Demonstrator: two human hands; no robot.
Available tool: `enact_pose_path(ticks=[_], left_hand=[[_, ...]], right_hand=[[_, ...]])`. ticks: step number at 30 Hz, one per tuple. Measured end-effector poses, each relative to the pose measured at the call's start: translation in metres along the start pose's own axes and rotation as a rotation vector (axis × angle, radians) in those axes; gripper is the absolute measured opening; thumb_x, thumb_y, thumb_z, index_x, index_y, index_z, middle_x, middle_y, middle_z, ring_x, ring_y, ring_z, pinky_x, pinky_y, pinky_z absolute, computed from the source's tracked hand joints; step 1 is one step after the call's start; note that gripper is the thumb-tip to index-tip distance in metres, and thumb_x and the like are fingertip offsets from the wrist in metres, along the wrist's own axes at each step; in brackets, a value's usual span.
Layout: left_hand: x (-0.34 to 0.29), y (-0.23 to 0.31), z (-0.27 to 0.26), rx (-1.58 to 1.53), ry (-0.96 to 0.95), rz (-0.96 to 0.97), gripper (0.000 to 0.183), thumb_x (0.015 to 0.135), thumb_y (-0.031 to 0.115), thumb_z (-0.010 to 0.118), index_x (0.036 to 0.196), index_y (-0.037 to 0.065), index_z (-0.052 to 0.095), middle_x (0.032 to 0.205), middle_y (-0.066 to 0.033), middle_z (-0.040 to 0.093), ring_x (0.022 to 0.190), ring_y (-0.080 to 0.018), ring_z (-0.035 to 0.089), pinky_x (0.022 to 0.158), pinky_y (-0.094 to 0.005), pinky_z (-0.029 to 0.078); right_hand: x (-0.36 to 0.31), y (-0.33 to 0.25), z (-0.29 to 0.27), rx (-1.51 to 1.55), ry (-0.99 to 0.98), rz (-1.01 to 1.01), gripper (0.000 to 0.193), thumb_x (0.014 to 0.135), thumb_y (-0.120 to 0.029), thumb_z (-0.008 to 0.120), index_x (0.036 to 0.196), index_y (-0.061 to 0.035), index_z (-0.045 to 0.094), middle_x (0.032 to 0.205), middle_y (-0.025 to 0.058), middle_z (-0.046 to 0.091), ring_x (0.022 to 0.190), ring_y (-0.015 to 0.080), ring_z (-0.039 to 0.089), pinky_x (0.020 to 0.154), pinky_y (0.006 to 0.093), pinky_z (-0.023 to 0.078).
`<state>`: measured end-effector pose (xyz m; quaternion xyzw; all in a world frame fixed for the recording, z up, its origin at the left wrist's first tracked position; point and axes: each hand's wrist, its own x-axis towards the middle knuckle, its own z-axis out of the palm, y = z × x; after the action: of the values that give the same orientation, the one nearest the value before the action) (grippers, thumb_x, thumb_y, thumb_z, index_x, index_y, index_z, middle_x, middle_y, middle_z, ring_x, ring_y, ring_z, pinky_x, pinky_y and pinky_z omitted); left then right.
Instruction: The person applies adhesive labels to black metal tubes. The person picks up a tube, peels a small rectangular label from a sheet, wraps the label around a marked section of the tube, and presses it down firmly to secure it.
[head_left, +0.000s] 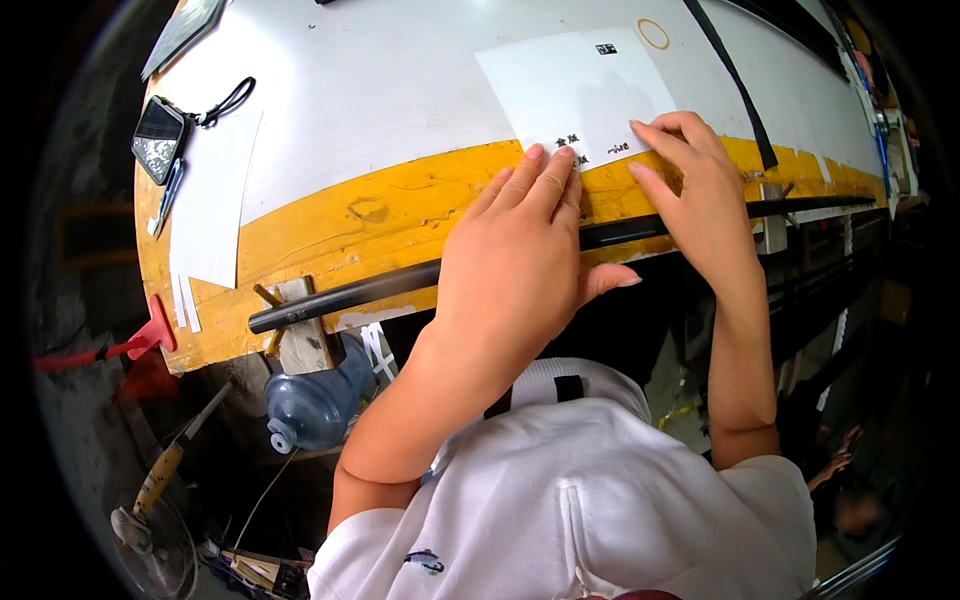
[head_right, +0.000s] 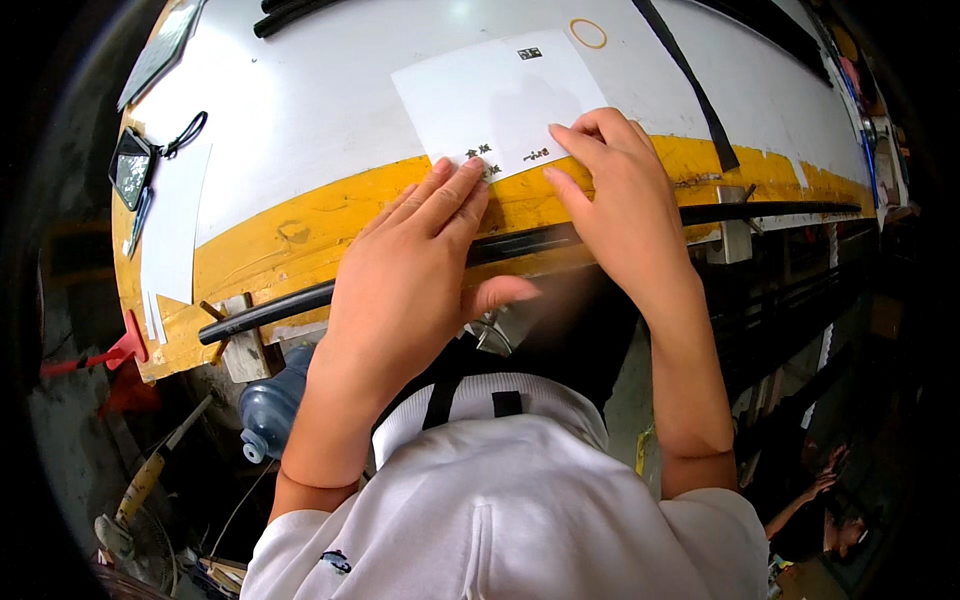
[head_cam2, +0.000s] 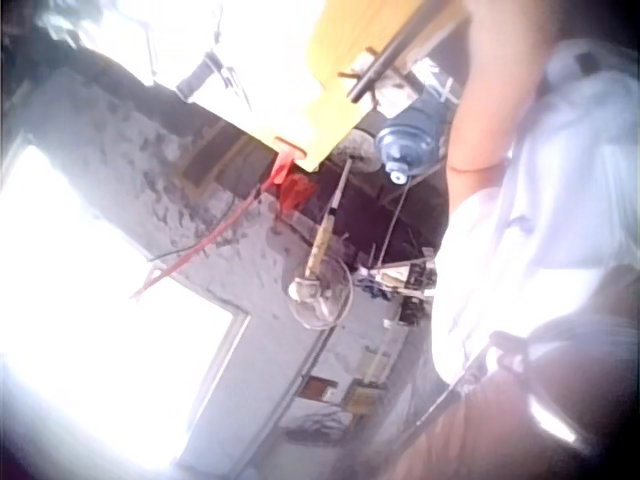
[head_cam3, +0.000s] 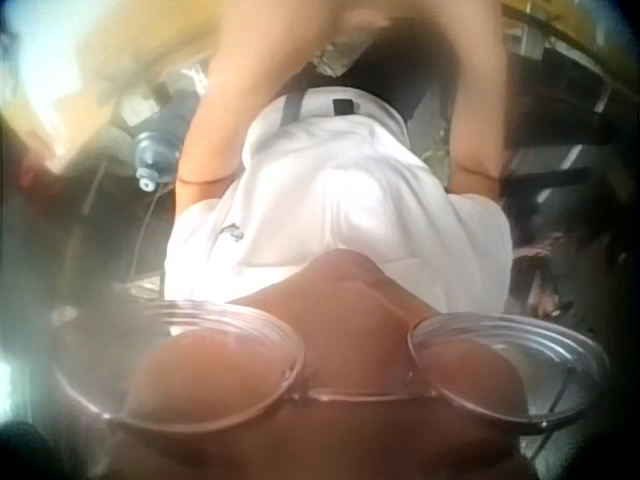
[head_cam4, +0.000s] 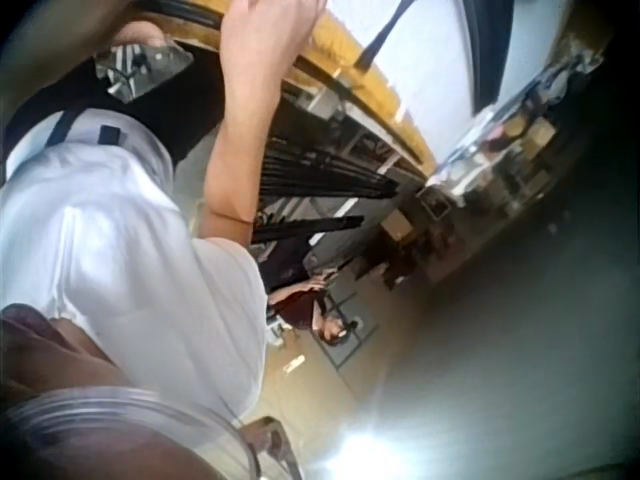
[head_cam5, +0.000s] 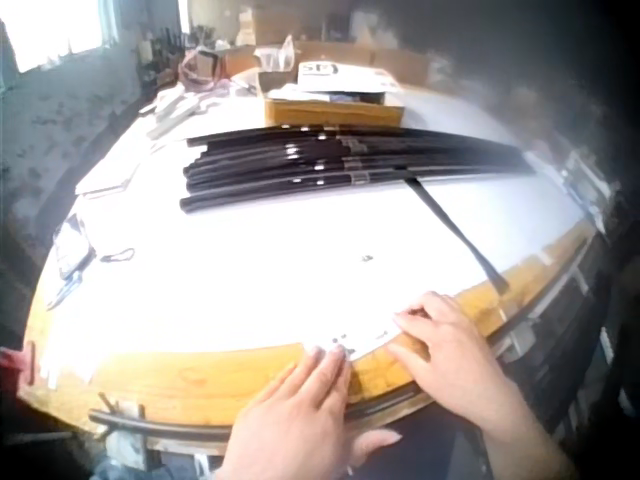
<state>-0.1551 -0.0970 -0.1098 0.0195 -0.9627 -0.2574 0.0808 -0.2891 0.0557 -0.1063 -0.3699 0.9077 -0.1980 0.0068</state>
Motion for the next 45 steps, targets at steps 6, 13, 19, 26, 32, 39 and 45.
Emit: enact_pose_path(ticks=[6, 13, 19, 26, 32, 39, 45], left_hand=[[0.007, 0.004, -0.005, 0.077, -0.013, -0.024, 0.071, 0.076, 0.052, 0.07, 0.122, -0.001, 0.064, 0.137, -0.019, 0.054, 0.131, -0.0357, 0.048, 0.106, -0.0399, 0.042], [0.008, 0.007, 0.001, 0.114, 0.002, -0.067, 0.068, 0.075, 0.05, 0.072, 0.121, 0.0, 0.065, 0.137, -0.0205, 0.054, 0.13, -0.0362, 0.049, 0.104, -0.0398, 0.043], [0.009, 0.007, 0.001, 0.112, 0.017, -0.063, 0.063, 0.076, 0.047, 0.073, 0.12, 0.001, 0.066, 0.136, -0.0234, 0.053, 0.129, -0.0364, 0.05, 0.102, -0.0401, 0.045], [0.011, 0.007, 0.002, 0.134, 0.015, -0.076, 0.061, 0.077, 0.046, 0.073, 0.119, 0.002, 0.067, 0.137, -0.0247, 0.053, 0.128, -0.0368, 0.051, 0.1, -0.0405, 0.047], [0.01, 0.007, 0.0, 0.121, 0.01, -0.074, 0.058, 0.078, 0.045, 0.073, 0.116, 0.002, 0.068, 0.136, -0.0258, 0.052, 0.127, -0.0369, 0.052, 0.099, -0.0406, 0.047], [0.01, 0.007, -0.002, 0.111, 0.0, -0.088, 0.055, 0.078, 0.044, 0.074, 0.115, 0.003, 0.069, 0.136, -0.027, 0.051, 0.126, -0.037, 0.053, 0.098, -0.0405, 0.047], [0.01, 0.006, 0.002, 0.126, 0.025, -0.073, 0.055, 0.077, 0.043, 0.075, 0.114, 0.003, 0.069, 0.136, -0.0293, 0.05, 0.123, -0.0374, 0.055, 0.096, -0.0403, 0.048]], right_hand=[[0.017, -0.013, 0.01, 0.047, -0.013, -0.083, 0.029, 0.083, -0.006, 0.069, 0.112, -0.0023, 0.069, 0.102, 0.0095, 0.06, 0.095, 0.0256, 0.059, 0.084, 0.0336, 0.047], [0.015, -0.026, 0.019, 0.036, 0.004, -0.075, 0.023, 0.081, -0.008, 0.072, 0.103, -0.0028, 0.072, 0.096, 0.0072, 0.061, 0.092, 0.0248, 0.059, 0.078, 0.0365, 0.05], [0.018, -0.025, 0.024, 0.094, 0.087, -0.043, 0.021, 0.08, -0.006, 0.073, 0.1, -0.002, 0.073, 0.092, 0.0076, 0.062, 0.087, 0.0242, 0.06, 0.077, 0.0346, 0.049], [0.019, -0.023, 0.021, 0.152, 0.001, 0.028, 0.015, 0.078, -0.009, 0.075, 0.09, -0.0004, 0.071, 0.092, 0.0089, 0.062, 0.087, 0.027, 0.061, 0.077, 0.0369, 0.051], [0.034, -0.012, 0.022, 0.276, 0.004, 0.099, 0.019, 0.079, -0.009, 0.075, 0.092, -0.0018, 0.064, 0.092, 0.0104, 0.062, 0.082, 0.0231, 0.062, 0.076, 0.0334, 0.051], [0.043, -0.006, 0.026, 0.274, -0.133, 0.049, 0.017, 0.088, -0.016, 0.067, 0.093, -0.0011, 0.062, 0.093, 0.011, 0.061, 0.087, 0.0256, 0.061, 0.08, 0.0352, 0.05], [0.035, -0.011, 0.028, 0.219, -0.066, -0.009, 0.017, 0.094, -0.017, 0.059, 0.093, 0.0, 0.058, 0.096, 0.0135, 0.061, 0.091, 0.0306, 0.059, 0.084, 0.0374, 0.048]])
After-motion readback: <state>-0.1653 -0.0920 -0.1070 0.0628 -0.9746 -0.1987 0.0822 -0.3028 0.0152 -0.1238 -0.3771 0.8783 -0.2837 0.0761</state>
